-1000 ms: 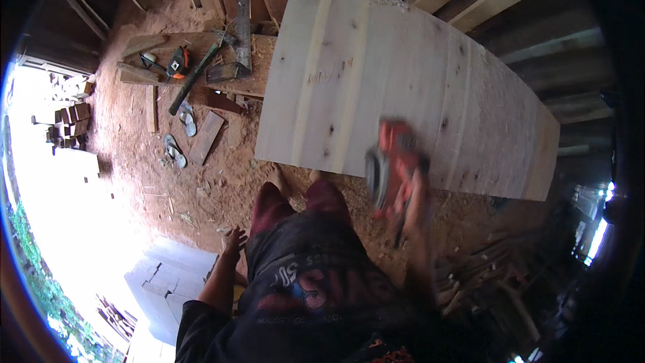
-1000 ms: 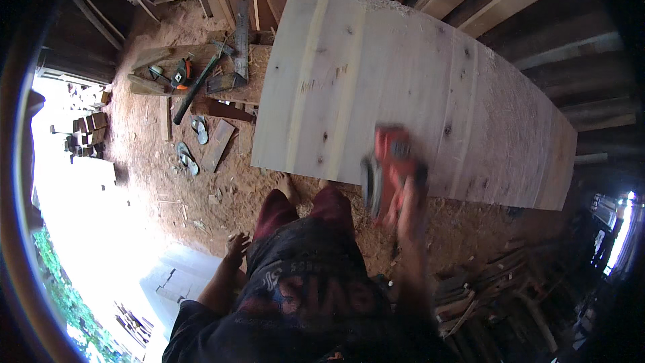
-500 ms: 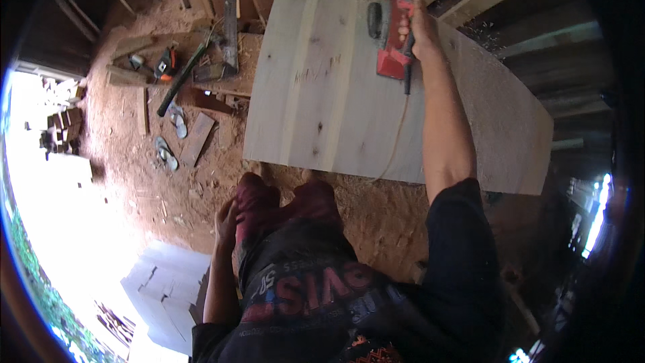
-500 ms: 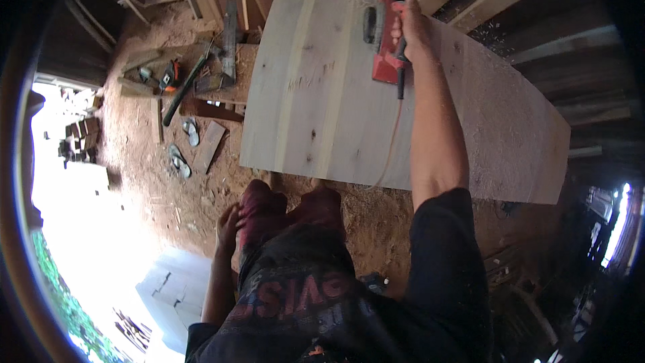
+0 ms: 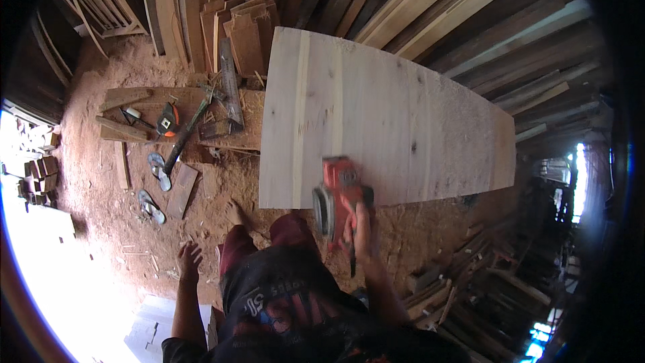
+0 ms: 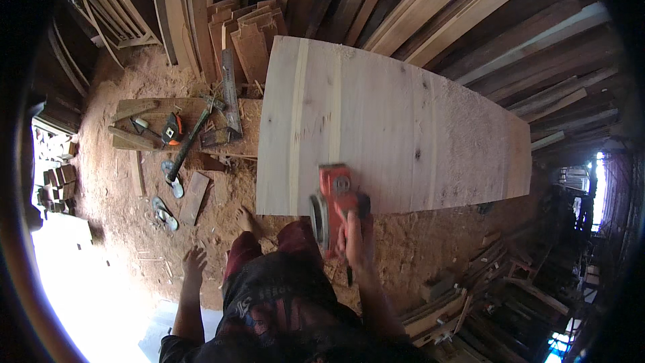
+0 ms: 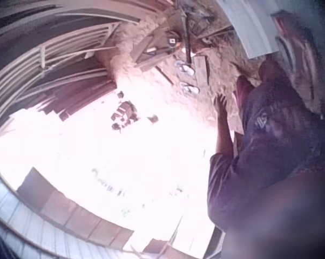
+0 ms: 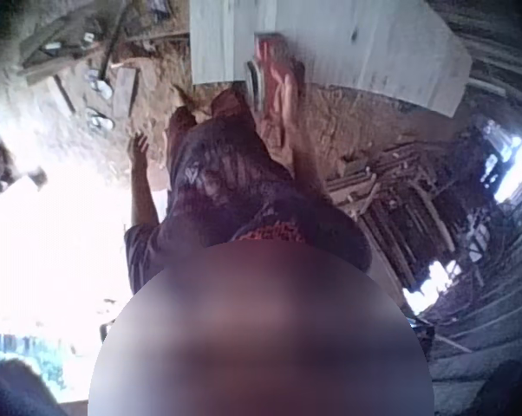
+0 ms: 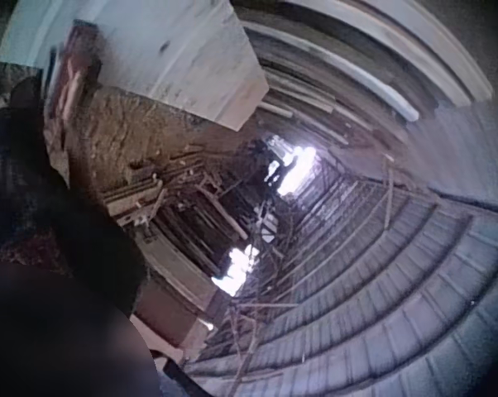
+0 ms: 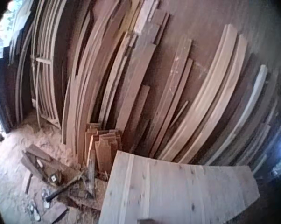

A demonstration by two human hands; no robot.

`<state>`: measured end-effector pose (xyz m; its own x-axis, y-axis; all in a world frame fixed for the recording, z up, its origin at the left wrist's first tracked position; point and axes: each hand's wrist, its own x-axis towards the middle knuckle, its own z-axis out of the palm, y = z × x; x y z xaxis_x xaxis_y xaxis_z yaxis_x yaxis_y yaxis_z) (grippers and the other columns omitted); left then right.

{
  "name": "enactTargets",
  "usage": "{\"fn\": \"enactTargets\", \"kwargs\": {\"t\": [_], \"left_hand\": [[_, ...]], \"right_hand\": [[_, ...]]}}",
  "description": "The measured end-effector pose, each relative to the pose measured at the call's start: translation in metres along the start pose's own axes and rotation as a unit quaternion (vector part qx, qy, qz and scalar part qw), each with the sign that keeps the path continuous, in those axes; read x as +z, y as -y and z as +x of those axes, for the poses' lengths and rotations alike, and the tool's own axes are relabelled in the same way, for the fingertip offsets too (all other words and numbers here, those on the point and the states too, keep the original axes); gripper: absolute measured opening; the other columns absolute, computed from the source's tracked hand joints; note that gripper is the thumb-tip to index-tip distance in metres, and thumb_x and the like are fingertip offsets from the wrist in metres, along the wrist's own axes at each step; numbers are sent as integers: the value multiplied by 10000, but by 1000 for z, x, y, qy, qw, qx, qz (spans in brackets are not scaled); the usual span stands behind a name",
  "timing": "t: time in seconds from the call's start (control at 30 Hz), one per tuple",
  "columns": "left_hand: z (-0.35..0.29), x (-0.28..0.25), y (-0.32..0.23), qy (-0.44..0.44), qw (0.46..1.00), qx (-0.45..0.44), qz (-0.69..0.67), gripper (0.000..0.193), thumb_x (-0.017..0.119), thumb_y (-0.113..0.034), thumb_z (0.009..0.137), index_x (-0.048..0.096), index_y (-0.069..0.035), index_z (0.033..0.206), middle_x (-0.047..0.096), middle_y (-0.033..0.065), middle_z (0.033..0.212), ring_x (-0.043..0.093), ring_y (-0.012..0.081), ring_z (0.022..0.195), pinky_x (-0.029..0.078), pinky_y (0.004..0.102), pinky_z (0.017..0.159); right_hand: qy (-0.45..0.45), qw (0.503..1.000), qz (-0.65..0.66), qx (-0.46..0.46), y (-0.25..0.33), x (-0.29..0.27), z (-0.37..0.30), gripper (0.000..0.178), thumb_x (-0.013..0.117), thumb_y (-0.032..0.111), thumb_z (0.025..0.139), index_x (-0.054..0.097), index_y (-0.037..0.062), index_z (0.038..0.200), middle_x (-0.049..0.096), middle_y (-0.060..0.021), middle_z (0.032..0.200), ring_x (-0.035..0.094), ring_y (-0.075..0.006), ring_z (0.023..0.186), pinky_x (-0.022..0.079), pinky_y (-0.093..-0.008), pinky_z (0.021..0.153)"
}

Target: The person uses a red electric sander to smooth the surface of a large rectangular wooden board. They move the sander back and forth across the board while holding it steady with the other hand.

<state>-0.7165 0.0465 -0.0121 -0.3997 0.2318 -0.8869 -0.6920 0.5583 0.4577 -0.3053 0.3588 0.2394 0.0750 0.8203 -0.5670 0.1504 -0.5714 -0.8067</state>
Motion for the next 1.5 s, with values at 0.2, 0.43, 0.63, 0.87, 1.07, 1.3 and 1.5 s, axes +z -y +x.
{"fn": "enactTargets", "kwargs": {"t": [0.2,0.43,0.63,0.87,1.07,1.3,1.5], "left_hand": [[-28,98,-33,95,989,81,-73,420,616,-319,1074,604,-76,1417,705,99,1337,691,250,1162,559,408,933],[-24,28,61,74,997,-21,12,427,661,-268,1046,615,-63,1418,728,108,1243,720,215,1022,591,361,814],[6,-75,81,-76,976,-185,88,405,683,-302,1006,563,-160,1366,727,83,1183,713,278,1006,550,443,829],[-15,25,-27,49,998,14,-29,459,675,-354,1032,601,-84,1395,707,116,1308,697,265,1127,549,413,916],[-53,78,-25,141,985,101,17,405,637,-307,1065,641,-53,1380,728,99,1244,713,233,1091,554,361,888],[-26,-44,86,25,996,-81,41,426,717,-293,983,596,-74,1328,716,102,1143,714,272,958,587,402,789],[-2,-61,50,-48,989,-141,16,417,710,-342,985,601,-111,1314,712,98,1201,698,260,1039,548,427,871]], "right_hand": [[69,994,-13,-82,149,52,212,645,497,716,1020,710,111,952,502,26,579,472,-109,450,352,-308,415],[59,997,11,-51,147,70,226,580,519,702,1019,652,139,982,506,46,655,445,-96,464,364,-295,425],[22,1000,-6,-21,22,68,-10,679,482,614,1081,691,30,1357,507,37,564,414,-42,419,366,-257,394],[62,996,-60,-14,57,80,75,741,419,677,1068,727,35,1273,430,15,548,418,-84,443,380,-303,410],[36,996,42,-72,216,150,286,600,542,663,1011,696,92,1112,489,36,668,440,-84,504,381,-286,450],[101,995,0,-27,109,116,145,674,507,685,1034,699,94,1294,478,43,644,433,-76,459,345,-284,421],[34,999,-28,21,14,120,-21,768,434,663,1068,621,24,1450,429,13,568,389,-100,423,369,-323,382]]}}
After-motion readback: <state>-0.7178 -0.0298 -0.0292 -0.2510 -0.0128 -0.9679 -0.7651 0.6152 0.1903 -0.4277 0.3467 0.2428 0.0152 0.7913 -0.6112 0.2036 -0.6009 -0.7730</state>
